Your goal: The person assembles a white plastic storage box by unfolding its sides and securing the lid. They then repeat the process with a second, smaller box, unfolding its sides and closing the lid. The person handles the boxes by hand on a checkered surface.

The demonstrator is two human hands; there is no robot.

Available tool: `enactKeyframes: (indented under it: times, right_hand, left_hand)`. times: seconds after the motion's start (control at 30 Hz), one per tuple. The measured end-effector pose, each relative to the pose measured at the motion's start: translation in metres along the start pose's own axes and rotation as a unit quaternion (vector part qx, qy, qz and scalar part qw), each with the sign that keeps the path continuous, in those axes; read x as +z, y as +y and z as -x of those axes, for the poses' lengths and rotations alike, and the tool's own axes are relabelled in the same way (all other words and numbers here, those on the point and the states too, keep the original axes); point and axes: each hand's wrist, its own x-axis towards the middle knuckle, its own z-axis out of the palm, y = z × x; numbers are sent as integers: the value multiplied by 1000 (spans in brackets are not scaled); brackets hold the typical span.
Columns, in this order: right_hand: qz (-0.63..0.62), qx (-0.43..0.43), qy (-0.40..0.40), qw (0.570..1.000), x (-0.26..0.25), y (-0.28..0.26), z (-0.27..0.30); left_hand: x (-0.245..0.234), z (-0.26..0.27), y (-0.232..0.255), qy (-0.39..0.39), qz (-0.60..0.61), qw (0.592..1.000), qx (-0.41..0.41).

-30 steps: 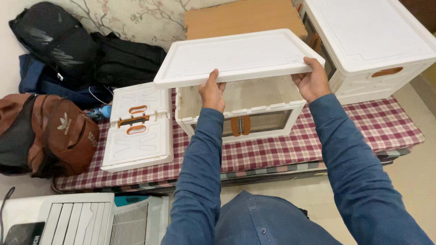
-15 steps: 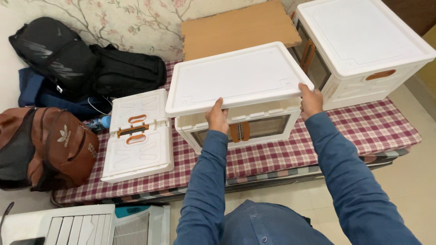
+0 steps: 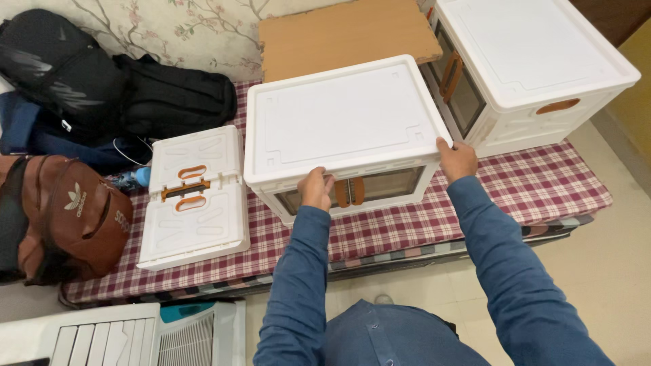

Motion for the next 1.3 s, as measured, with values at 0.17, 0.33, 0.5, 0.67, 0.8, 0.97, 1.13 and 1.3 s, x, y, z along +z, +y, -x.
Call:
enactKeyframes:
  times: [0.17,0.33,0.5,0.67,0.8,0.97,1.13,1.3]
  right_hand:
    - [-23,-5,9,1000,2,1,1]
    - [9,-3,-1,1000,3,1,-4]
    - [2,-45,6,999,5,5,-7]
    - [-11,-62,-5,998,3,6,-10]
    - [-1,-64,-6,998,3,8,-14]
    - [27,-89,-14,996,4,14,-20]
    - [-59,-10,-89,994,1,22,-19]
    - [-99,-1,-106,989,0,20,-17]
  left_hand:
    - [1,15,1,-3,-22,1000,0]
    - [6,43,3,9,-85,996,2]
    - [28,68,-13,-12,-172,970,168]
    - [56,83,-28,-14,-505,764,401]
    - [81,83,-46,-144,-571,637,497]
    - [101,61,-72,-192,-606,570,521]
    - [97,37,-93,-190,-574,591,533]
    - [92,30,-98,-193,-549,607,542]
